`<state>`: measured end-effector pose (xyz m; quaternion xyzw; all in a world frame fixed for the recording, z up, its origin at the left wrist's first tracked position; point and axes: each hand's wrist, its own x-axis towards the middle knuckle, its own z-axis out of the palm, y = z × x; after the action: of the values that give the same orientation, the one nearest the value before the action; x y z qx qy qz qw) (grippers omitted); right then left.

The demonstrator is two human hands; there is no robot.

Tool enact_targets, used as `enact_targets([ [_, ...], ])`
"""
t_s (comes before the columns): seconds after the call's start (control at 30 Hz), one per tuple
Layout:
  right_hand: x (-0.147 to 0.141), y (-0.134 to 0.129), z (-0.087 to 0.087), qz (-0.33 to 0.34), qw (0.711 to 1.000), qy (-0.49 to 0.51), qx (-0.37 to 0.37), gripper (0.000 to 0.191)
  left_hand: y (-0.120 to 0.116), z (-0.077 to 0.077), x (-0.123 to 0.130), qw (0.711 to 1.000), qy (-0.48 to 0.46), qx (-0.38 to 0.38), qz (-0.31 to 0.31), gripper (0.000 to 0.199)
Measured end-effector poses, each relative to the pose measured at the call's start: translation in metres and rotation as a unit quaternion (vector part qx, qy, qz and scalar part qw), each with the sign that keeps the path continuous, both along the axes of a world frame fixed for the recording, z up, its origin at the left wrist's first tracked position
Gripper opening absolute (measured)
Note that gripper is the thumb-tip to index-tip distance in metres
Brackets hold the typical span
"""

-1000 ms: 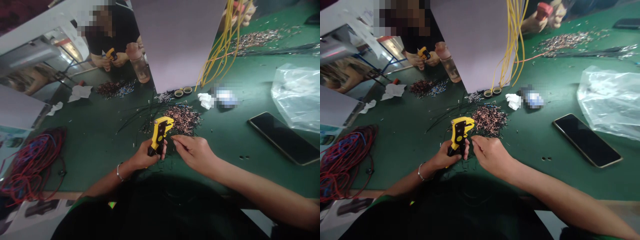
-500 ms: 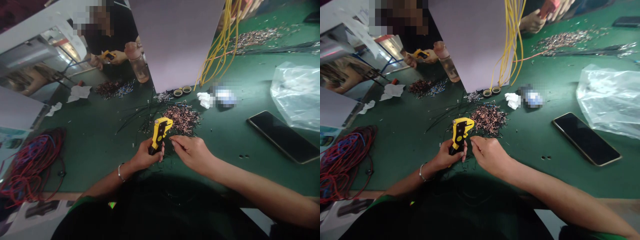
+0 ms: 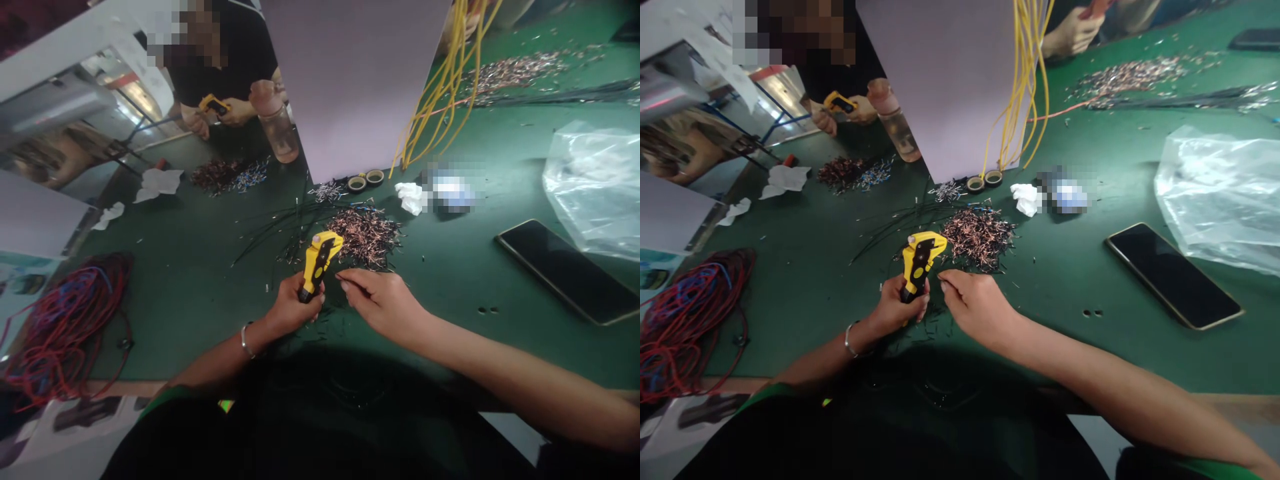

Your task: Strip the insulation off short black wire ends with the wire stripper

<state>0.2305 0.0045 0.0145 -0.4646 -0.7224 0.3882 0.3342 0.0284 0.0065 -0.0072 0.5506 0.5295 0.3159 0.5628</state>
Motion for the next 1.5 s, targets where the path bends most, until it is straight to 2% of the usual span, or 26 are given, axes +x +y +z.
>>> enact_targets([
  [0.13,-0.006,0.0,-0.004,-0.018,0.994,0.038,-0.097,0.027,-0.002,-0.004,0.002,1.0,-0.009,-0.003,0.008,0.021],
  [0.27,-0.013,0.002,-0.006,-0.004,0.981,0.067,-0.184,0.024,-0.004,-0.006,0.005,1.0,-0.011,0.017,-0.008,0.025],
  [0.5,-0.021,0.001,-0.002,-0.045,0.978,0.074,-0.191,0.02,-0.006,-0.006,0.006,0.999,-0.012,0.047,-0.012,0.038],
  [0.73,-0.036,-0.007,-0.017,-0.07,0.954,0.176,-0.233,0.026,-0.008,-0.012,0.004,0.995,-0.023,0.089,-0.033,0.052],
  [1.0,-0.04,-0.006,-0.015,-0.109,0.966,0.141,-0.188,0.032,-0.01,-0.003,0.009,0.987,0.005,0.156,-0.048,0.05],
  [1.1,-0.039,-0.005,-0.013,-0.109,0.968,0.133,-0.183,0.033,-0.01,-0.003,0.008,0.99,-0.008,0.13,-0.061,0.049],
  [1.23,-0.036,-0.005,-0.009,-0.109,0.967,0.121,-0.197,0.034,-0.009,-0.006,0.003,0.989,-0.059,0.075,-0.11,0.046],
  [1.4,-0.033,-0.004,-0.001,-0.124,0.967,0.113,-0.194,0.034,-0.006,-0.009,-0.003,0.975,-0.129,0.017,-0.182,0.07],
  [1.5,-0.032,-0.003,0.002,-0.128,0.968,0.1,-0.192,0.031,-0.005,-0.012,-0.005,0.976,-0.128,0.006,-0.179,0.073],
])
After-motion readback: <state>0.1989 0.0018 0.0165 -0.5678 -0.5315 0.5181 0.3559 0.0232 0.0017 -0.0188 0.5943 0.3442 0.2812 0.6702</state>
